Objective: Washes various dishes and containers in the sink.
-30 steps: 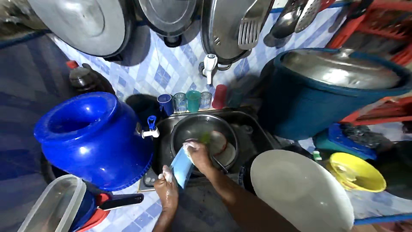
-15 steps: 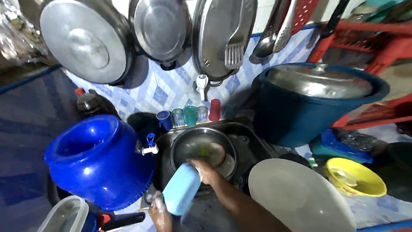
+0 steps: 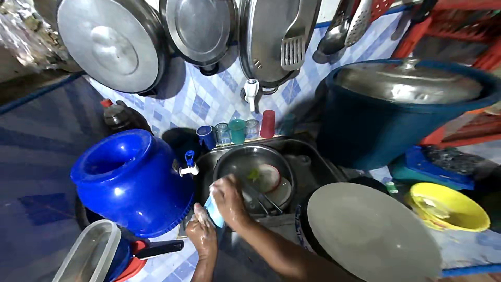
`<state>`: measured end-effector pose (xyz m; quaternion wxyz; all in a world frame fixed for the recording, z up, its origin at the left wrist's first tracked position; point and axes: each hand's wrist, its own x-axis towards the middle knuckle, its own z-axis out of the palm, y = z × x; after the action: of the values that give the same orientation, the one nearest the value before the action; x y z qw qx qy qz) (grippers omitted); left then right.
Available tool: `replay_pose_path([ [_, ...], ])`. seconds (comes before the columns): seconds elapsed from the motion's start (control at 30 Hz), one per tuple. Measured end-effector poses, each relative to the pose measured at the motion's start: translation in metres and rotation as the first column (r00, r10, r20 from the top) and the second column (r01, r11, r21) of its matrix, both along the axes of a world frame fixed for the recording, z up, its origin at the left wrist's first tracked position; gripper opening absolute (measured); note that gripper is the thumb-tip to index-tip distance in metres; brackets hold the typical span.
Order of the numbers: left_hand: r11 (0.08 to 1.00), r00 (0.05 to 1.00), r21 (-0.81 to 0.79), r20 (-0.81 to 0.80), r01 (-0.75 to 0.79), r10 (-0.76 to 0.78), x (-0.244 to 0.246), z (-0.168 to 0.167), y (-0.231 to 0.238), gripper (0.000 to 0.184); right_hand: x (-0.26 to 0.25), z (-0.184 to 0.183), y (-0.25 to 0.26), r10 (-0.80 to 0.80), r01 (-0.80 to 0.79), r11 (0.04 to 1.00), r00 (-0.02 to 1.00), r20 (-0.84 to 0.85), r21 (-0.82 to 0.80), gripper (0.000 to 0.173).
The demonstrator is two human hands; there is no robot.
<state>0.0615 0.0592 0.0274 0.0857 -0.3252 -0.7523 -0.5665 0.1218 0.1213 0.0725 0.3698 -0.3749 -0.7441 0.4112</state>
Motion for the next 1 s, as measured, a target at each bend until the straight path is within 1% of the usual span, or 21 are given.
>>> replay_pose_path([
  [0.07,0.998,0.992,0.046,0.118,0.046,-0.051,-0.002,0.0,-0.001,0.033,0.003,-0.007,-0.027,0.087,-0.064,0.971,0.992,-0.091,0.23,0.017],
  [0.1,0.994,0.984,0.085,0.165,0.062,-0.075,-0.003,-0.002,-0.001,0.031,0.004,-0.009,-0.031,0.123,-0.089,0.958,0.986,-0.113,0.272,0.016],
  [0.17,0.991,0.986,0.124,0.15,0.058,-0.076,-0.003,-0.007,0.003,0.037,0.007,-0.006,-0.012,0.154,-0.139,0.977,0.985,-0.083,0.163,0.014],
  [0.23,0.996,0.996,0.091,0.092,0.008,-0.016,-0.001,-0.006,0.006,0.048,0.008,0.004,0.016,0.12,-0.12,0.992,0.993,-0.013,-0.047,0.015],
  [0.27,0.998,0.998,0.066,0.066,-0.009,0.005,0.001,-0.005,0.006,0.049,0.008,0.007,0.023,0.095,-0.093,0.99,0.995,0.012,-0.106,0.015],
  [0.3,0.999,0.999,0.039,0.046,-0.018,0.017,0.001,-0.004,0.007,0.049,0.009,0.009,0.022,0.077,-0.075,0.992,0.997,0.019,-0.105,0.014],
  [0.37,0.999,0.997,0.038,0.078,0.01,-0.013,-0.001,-0.004,0.008,0.041,0.01,0.008,-0.002,0.112,-0.11,0.992,0.993,-0.023,0.058,0.014],
  [0.43,0.993,0.983,0.098,0.165,0.065,-0.081,-0.002,-0.008,0.006,0.028,0.012,-0.001,-0.024,0.197,-0.169,0.946,0.977,-0.078,0.275,0.014],
  [0.47,0.991,0.983,0.106,0.152,0.084,-0.1,-0.002,-0.01,0.003,0.026,0.014,-0.002,-0.022,0.234,-0.203,0.94,0.969,-0.084,0.275,0.014],
  [0.5,0.993,0.989,0.084,0.119,0.079,-0.088,-0.002,-0.01,0.002,0.028,0.017,-0.002,-0.012,0.245,-0.223,0.949,0.966,-0.078,0.221,0.015],
  [0.53,0.998,0.996,0.051,0.082,0.04,-0.044,-0.002,-0.01,0.003,0.037,0.019,-0.002,0.005,0.233,-0.224,0.966,0.971,-0.059,0.131,0.016],
  [0.6,1.0,0.999,0.005,0.033,-0.009,0.009,0.0,-0.006,0.003,0.044,0.021,0.003,0.032,0.165,-0.165,0.985,0.986,-0.009,-0.051,0.015],
  [0.63,1.0,1.0,-0.012,0.008,-0.023,0.023,0.001,-0.005,0.003,0.045,0.021,0.006,0.033,0.146,-0.145,0.987,0.989,0.015,-0.067,0.013],
  [0.67,0.999,0.999,-0.021,-0.008,-0.032,0.032,0.001,-0.004,0.004,0.044,0.022,0.009,0.026,0.152,-0.151,0.988,0.988,0.032,-0.018,0.014],
  [0.7,1.0,1.0,-0.018,-0.005,-0.023,0.023,0.001,-0.004,0.005,0.041,0.022,0.01,0.014,0.178,-0.179,0.981,0.984,0.023,0.074,0.014],
  [0.77,0.999,0.997,0.016,0.053,0.048,-0.049,-0.001,-0.006,0.001,0.031,0.021,0.007,-0.01,0.244,-0.236,0.935,0.97,0.002,0.267,0.012],
  [0.8,0.997,0.993,0.027,0.089,0.072,-0.074,-0.001,-0.007,-0.002,0.03,0.022,0.007,-0.012,0.265,-0.256,0.922,0.964,0.008,0.291,0.013],
  [0.87,0.999,0.993,0.025,0.111,0.045,-0.047,-0.001,-0.006,-0.004,0.037,0.025,0.008,0.003,0.259,-0.26,0.949,0.966,0.029,0.179,0.014],
  [0.93,0.999,0.993,0.034,0.114,0.016,-0.02,-0.001,-0.005,-0.003,0.044,0.025,0.009,0.024,0.188,-0.189,0.982,0.981,0.046,0.019,0.012],
  [0.97,0.999,0.994,0.035,0.109,0.006,-0.01,-0.001,-0.003,-0.001,0.045,0.023,0.011,0.028,0.162,-0.162,0.987,0.985,0.052,-0.011,0.011],
  [1.0,0.999,0.995,0.033,0.095,-0.001,-0.002,0.0,-0.002,0.0,0.044,0.023,0.014,0.023,0.161,-0.161,0.987,0.985,0.068,0.004,0.012],
])
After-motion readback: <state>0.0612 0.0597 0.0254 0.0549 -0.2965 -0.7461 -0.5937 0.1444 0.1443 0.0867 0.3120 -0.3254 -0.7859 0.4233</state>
